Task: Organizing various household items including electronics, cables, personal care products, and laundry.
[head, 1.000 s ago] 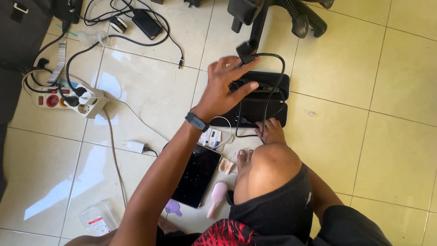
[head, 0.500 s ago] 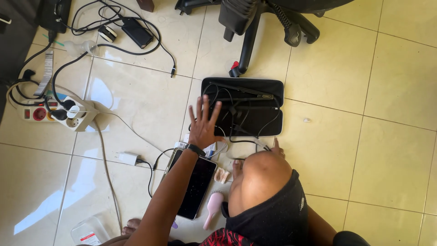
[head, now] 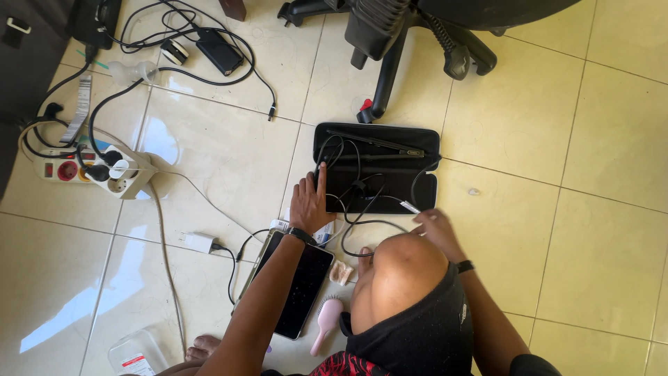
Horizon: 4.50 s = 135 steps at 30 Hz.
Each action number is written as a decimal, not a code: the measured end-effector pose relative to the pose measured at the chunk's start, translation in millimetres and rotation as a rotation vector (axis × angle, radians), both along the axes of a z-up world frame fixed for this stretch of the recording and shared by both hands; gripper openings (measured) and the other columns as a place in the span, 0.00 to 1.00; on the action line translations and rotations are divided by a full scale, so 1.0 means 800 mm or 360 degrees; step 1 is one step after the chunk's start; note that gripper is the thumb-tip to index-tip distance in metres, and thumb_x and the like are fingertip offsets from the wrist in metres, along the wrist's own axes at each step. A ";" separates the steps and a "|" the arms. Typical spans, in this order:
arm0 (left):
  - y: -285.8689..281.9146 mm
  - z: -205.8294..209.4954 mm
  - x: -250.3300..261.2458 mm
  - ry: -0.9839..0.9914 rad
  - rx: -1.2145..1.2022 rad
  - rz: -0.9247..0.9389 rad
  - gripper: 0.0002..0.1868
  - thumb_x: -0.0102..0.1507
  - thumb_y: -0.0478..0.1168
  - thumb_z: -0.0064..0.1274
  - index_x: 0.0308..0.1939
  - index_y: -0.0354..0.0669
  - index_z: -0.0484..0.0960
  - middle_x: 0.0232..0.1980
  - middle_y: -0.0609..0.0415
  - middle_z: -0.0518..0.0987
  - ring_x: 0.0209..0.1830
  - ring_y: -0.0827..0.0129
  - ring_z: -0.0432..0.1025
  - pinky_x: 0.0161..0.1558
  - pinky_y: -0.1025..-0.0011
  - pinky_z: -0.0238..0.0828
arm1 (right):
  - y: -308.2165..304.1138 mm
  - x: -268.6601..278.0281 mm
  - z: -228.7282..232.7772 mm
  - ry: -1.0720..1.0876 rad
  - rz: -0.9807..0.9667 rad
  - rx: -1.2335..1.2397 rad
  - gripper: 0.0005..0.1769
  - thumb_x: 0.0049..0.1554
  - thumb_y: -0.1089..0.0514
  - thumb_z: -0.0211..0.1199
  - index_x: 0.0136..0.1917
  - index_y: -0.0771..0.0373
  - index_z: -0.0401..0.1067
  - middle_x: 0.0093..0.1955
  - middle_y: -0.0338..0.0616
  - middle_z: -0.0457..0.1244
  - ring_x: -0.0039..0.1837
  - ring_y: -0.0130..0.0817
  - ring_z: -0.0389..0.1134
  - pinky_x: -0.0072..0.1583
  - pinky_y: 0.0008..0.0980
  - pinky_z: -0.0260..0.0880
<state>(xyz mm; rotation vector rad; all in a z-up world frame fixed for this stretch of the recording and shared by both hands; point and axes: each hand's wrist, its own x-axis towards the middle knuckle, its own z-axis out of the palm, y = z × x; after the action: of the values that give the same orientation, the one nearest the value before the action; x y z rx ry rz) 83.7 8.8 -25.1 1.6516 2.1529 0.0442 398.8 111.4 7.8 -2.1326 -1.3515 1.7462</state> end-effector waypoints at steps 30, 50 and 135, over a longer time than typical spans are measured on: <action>-0.031 0.011 -0.017 -0.0065 0.0761 -0.0137 0.33 0.48 0.54 0.70 0.47 0.38 0.74 0.59 0.36 0.71 0.57 0.46 0.68 0.59 0.55 0.67 | 0.178 -0.260 0.001 -0.0707 0.2174 0.1863 0.15 0.53 0.50 0.70 0.50 0.59 0.77 0.50 0.43 0.70 0.58 0.39 0.68 0.61 0.41 0.68; -0.024 0.039 -0.027 -0.0184 0.0849 -0.0072 0.33 0.49 0.56 0.70 0.46 0.38 0.76 0.57 0.39 0.73 0.56 0.49 0.69 0.58 0.56 0.67 | 0.121 -0.269 -0.020 -0.0299 0.2160 0.1515 0.14 0.58 0.55 0.63 0.51 0.69 0.74 0.34 0.54 0.68 0.44 0.51 0.70 0.62 0.44 0.62; -0.174 0.493 -0.351 -0.1938 0.1026 0.1619 0.25 0.57 0.39 0.68 0.54 0.33 0.80 0.46 0.54 0.82 0.43 0.72 0.76 0.49 0.73 0.75 | 0.020 -0.420 0.404 0.0918 0.0372 0.0251 0.28 0.57 0.42 0.68 0.60 0.63 0.68 0.46 0.43 0.67 0.38 0.32 0.69 0.30 0.33 0.67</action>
<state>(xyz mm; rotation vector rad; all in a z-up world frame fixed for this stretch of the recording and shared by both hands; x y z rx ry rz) -196.8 -130.5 369.1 0.2391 1.6768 1.6488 62.6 127.0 330.8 -1.2782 -1.5282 2.0323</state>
